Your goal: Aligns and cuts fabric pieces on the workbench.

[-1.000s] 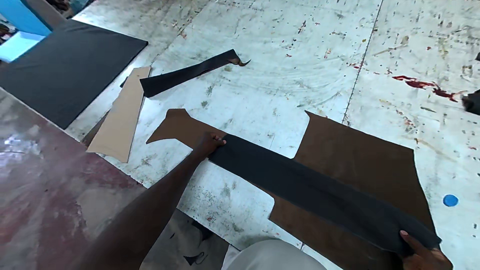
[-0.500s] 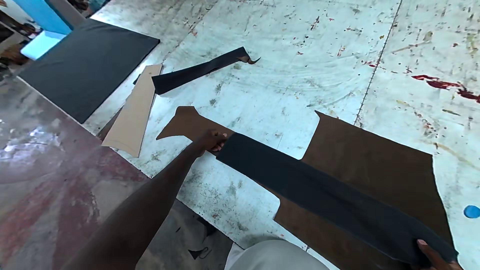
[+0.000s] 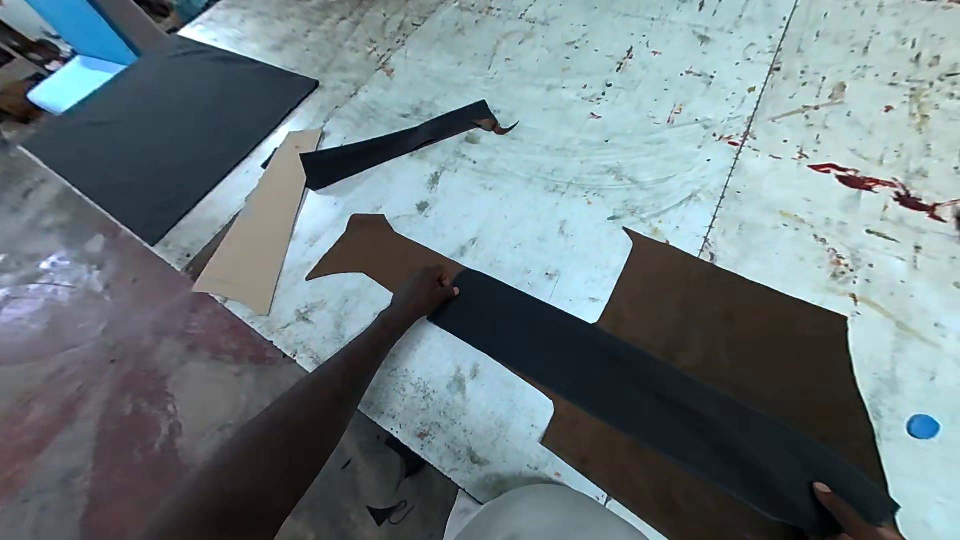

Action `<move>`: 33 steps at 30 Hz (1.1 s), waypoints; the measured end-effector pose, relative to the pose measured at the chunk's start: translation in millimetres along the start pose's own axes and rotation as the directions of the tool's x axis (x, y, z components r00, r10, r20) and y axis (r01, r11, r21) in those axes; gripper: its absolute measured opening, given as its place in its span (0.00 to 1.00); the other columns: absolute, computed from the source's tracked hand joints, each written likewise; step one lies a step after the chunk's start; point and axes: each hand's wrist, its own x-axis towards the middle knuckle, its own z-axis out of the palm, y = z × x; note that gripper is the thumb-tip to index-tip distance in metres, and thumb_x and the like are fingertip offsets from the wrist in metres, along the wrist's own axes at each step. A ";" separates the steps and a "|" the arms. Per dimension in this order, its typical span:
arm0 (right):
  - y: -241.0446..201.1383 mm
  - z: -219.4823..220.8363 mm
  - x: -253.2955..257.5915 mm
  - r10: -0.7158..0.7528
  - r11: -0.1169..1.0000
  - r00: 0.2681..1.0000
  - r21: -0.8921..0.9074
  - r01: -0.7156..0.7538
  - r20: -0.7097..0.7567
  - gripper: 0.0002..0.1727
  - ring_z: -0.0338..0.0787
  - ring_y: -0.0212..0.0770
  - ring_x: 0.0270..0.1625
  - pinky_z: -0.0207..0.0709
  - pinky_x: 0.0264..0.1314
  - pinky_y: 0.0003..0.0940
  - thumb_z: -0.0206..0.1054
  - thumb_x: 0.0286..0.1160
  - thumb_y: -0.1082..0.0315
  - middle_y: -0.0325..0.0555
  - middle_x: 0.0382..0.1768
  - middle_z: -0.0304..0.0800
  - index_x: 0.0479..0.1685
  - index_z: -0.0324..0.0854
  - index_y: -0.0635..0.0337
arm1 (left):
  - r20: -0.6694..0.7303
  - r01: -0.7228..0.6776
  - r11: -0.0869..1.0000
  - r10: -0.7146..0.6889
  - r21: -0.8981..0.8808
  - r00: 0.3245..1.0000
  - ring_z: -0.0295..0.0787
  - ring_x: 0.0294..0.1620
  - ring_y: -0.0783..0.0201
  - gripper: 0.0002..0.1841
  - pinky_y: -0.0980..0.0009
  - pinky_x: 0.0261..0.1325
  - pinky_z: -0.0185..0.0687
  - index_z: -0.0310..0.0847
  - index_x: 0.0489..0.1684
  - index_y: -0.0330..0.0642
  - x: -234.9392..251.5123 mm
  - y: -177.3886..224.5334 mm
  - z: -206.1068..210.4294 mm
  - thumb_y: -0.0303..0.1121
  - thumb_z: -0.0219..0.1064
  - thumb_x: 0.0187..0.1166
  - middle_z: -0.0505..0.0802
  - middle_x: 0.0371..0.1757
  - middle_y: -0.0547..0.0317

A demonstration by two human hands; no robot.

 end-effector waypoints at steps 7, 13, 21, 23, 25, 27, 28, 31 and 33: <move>-4.0 3.0 -4.8 0.016 1.000 0.999 0.018 -0.016 -0.032 0.16 0.93 0.34 0.40 0.92 0.41 0.37 0.66 0.81 0.72 0.41 0.43 0.90 0.64 0.73 0.62 | -0.140 0.003 0.991 0.016 0.133 0.990 0.89 0.55 0.40 0.17 0.37 0.56 0.83 0.83 0.58 0.39 -11.9 7.1 15.3 0.42 0.70 0.82 0.90 0.52 0.42; -5.3 4.9 -7.0 -0.046 0.999 0.997 0.018 0.047 -0.063 0.16 0.93 0.33 0.41 0.92 0.41 0.36 0.67 0.78 0.74 0.40 0.43 0.91 0.63 0.76 0.63 | -0.263 -0.336 0.920 0.381 0.200 0.886 0.71 0.82 0.43 0.19 0.41 0.78 0.70 0.81 0.73 0.48 -20.2 43.9 48.1 0.40 0.61 0.87 0.81 0.79 0.49; -20.7 1.5 -19.3 -0.278 0.947 0.960 0.175 0.268 0.035 0.16 0.93 0.30 0.50 0.90 0.58 0.32 0.61 0.73 0.83 0.37 0.46 0.92 0.60 0.74 0.65 | -0.327 -0.620 0.783 0.598 0.046 0.732 0.72 0.82 0.51 0.21 0.45 0.81 0.67 0.82 0.74 0.48 -4.3 109.1 119.6 0.44 0.53 0.91 0.86 0.72 0.55; -21.4 -1.4 -22.1 -0.300 0.934 0.952 0.220 0.280 0.065 0.16 0.94 0.32 0.49 0.90 0.57 0.35 0.60 0.70 0.84 0.36 0.44 0.93 0.56 0.75 0.62 | -0.335 -0.618 0.785 0.591 0.033 0.734 0.73 0.80 0.51 0.21 0.45 0.79 0.69 0.83 0.71 0.49 0.1 111.9 129.8 0.45 0.53 0.91 0.86 0.71 0.55; -17.0 -7.6 -21.1 -0.361 0.906 0.922 0.290 0.309 0.144 0.14 0.95 0.36 0.51 0.90 0.58 0.39 0.60 0.68 0.82 0.38 0.45 0.96 0.48 0.82 0.56 | -0.324 -0.600 0.799 0.577 0.032 0.750 0.71 0.81 0.50 0.21 0.44 0.78 0.68 0.86 0.68 0.50 1.7 110.9 136.5 0.47 0.53 0.91 0.84 0.72 0.54; -12.2 -17.4 -13.9 -0.459 0.870 0.830 0.351 0.347 0.318 0.09 0.93 0.40 0.62 0.85 0.68 0.40 0.67 0.76 0.68 0.41 0.53 0.97 0.45 0.93 0.47 | -0.316 -0.589 0.808 0.567 0.031 0.761 0.70 0.82 0.49 0.20 0.43 0.82 0.64 0.88 0.64 0.50 2.1 111.2 138.1 0.47 0.54 0.91 0.84 0.74 0.54; -10.2 -21.8 -10.6 -0.502 0.856 0.775 0.350 0.381 0.383 0.08 0.92 0.40 0.64 0.83 0.70 0.38 0.67 0.79 0.59 0.40 0.55 0.96 0.47 0.93 0.43 | -0.314 -0.587 0.809 0.565 0.030 0.763 0.70 0.83 0.49 0.20 0.42 0.83 0.63 0.89 0.62 0.49 1.9 111.5 138.0 0.47 0.54 0.91 0.84 0.74 0.53; -16.1 -24.6 -13.6 -0.554 0.829 0.703 0.369 0.420 0.446 0.09 0.90 0.33 0.62 0.82 0.68 0.30 0.67 0.80 0.55 0.33 0.55 0.95 0.49 0.91 0.39 | -0.310 -0.587 0.809 0.565 0.026 0.765 0.70 0.82 0.50 0.19 0.43 0.83 0.63 0.89 0.59 0.48 3.2 110.1 138.1 0.47 0.54 0.90 0.84 0.73 0.53; -24.0 -21.8 -18.8 -0.540 0.831 0.724 0.406 0.379 0.430 0.08 0.91 0.31 0.58 0.82 0.65 0.27 0.69 0.78 0.57 0.31 0.51 0.95 0.47 0.92 0.40 | -0.299 -0.579 0.815 0.555 0.008 0.776 0.69 0.83 0.51 0.18 0.44 0.84 0.61 0.89 0.58 0.49 3.0 110.3 136.9 0.47 0.55 0.90 0.83 0.74 0.54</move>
